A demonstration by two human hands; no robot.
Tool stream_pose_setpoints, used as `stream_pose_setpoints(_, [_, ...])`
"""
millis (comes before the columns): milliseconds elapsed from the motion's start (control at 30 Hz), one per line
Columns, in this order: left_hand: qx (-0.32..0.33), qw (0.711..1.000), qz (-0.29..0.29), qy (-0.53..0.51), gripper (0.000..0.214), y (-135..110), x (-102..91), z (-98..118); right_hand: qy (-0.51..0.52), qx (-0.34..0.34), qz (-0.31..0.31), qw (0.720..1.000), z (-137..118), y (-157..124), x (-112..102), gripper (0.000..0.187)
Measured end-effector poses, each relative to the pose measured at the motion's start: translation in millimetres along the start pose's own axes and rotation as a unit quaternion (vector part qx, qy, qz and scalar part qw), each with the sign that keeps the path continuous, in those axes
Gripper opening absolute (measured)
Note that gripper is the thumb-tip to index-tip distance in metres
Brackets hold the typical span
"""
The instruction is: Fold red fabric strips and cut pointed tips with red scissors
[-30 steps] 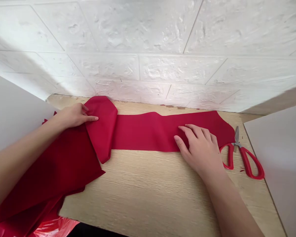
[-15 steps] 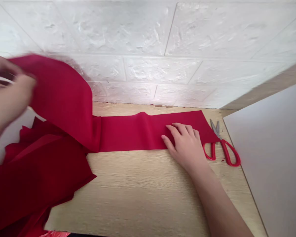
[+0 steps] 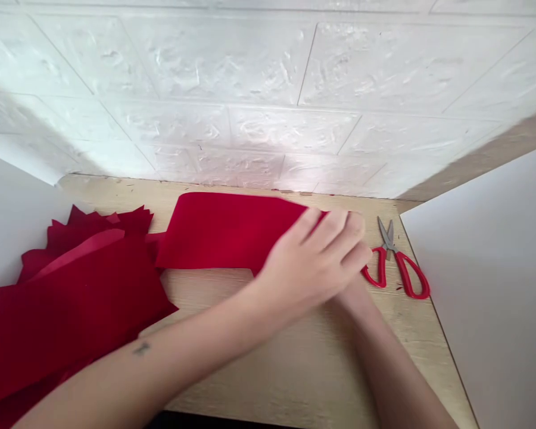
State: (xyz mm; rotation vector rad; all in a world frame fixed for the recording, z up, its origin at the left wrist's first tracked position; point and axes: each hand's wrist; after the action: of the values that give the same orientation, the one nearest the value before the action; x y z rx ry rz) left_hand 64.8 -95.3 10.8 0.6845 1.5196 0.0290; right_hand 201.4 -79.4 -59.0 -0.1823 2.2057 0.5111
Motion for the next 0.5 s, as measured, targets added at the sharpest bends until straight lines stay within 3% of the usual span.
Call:
stream_pose_setpoints(67, [0.068,0.992,0.017,-0.103,0.044,0.9,-1.0,20.3,0.068,0.053,0.047,0.995,16.1,5.4,-9.7,0.04])
stream_pose_setpoints(133, [0.086,0.983,0.021,-0.164,0.047,-2.5,-4.6,23.8,0.133,0.101,0.078,0.983,30.2,13.4,-22.8,0.05])
stream_pose_setpoints(200, [0.092,0.982,0.023,-0.166,0.041,-11.6,-8.4,8.6,0.348,0.236,0.133,0.897,36.6,20.8,-36.2,0.052])
stream_pose_setpoints(267, [0.067,0.986,0.008,-0.152,0.036,-26.5,-10.1,-21.3,0.42,0.294,0.135,0.848,34.8,25.3,-46.9,0.05])
stream_pose_setpoints(333, [-0.02,0.992,-0.016,-0.124,0.039,-44.5,-9.1,-58.0,0.44,0.323,0.13,0.828,28.6,27.1,-53.1,0.045])
stream_pose_setpoints(400, [-0.163,0.983,-0.076,-0.048,0.052,-61.3,-6.0,-92.4,0.449,0.341,0.147,0.812,23.1,26.9,-55.2,0.045])
stream_pose_setpoints(500, [-0.347,0.915,-0.197,-0.06,0.072,-74.4,2.0,-124.1,0.438,0.335,0.185,0.814,22.1,24.4,-54.7,0.061])
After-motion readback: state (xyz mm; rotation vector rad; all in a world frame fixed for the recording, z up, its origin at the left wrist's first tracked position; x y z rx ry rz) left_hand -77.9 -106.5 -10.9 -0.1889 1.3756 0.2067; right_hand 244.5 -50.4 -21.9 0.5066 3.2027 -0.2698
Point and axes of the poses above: each hand's wrist, its own y-axis towards the middle knuckle, its own x-axis out of the palm, z = x × y, and after that the axes turned 3 degrees about z, right-handed
